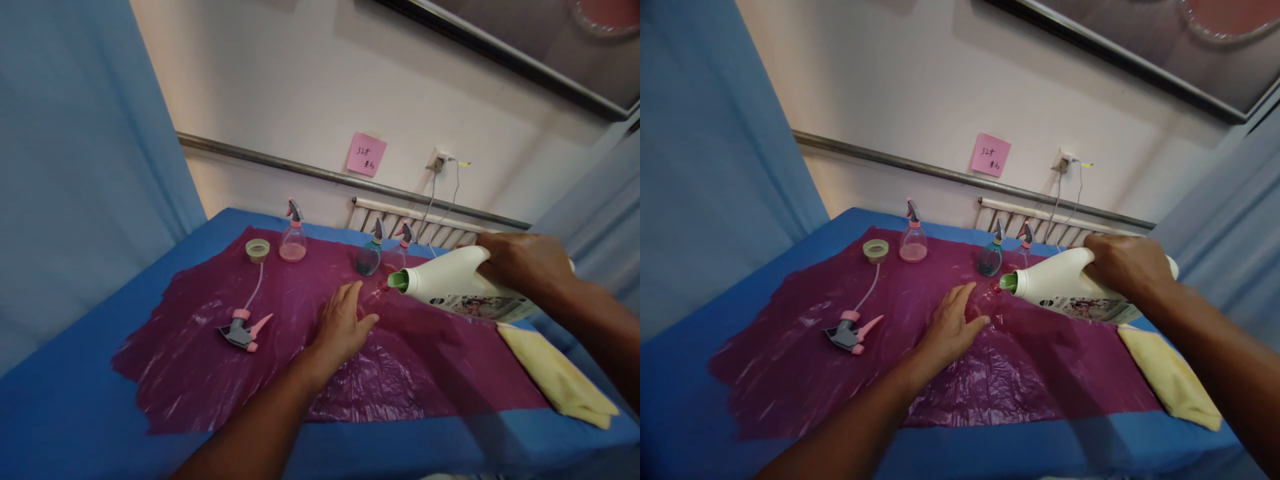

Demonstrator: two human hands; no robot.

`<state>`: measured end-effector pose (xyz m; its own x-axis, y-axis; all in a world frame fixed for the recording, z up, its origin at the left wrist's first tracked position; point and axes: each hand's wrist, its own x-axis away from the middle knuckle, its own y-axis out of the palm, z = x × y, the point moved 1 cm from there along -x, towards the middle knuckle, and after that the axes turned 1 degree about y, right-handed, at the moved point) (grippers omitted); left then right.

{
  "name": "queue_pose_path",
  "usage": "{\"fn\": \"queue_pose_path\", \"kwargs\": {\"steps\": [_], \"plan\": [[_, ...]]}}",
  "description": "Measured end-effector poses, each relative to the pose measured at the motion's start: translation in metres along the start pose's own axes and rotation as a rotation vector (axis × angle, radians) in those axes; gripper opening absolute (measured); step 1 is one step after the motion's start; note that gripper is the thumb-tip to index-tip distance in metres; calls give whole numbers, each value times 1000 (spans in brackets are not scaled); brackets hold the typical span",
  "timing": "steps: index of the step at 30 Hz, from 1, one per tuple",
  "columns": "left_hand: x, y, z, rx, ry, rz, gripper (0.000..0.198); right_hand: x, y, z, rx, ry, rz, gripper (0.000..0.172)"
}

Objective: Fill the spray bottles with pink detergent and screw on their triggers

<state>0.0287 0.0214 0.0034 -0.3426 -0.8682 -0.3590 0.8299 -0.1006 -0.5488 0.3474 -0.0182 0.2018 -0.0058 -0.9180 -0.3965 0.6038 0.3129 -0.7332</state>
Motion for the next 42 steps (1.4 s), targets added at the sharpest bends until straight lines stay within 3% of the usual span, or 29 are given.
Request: {"fn": "queue_pose_path", "kwargs": {"steps": [6,16,42], "plan": [[-1,0,1,-11,-11,-8,74,0,-5,-1,-5,-8,-36,27],[-1,1,0,-10,-8,-11,72,-1,1,1,-8,-13,25,26],[-1,2,-1,-9,9,0,72,-2,1,3,26,-34,32,23]]}}
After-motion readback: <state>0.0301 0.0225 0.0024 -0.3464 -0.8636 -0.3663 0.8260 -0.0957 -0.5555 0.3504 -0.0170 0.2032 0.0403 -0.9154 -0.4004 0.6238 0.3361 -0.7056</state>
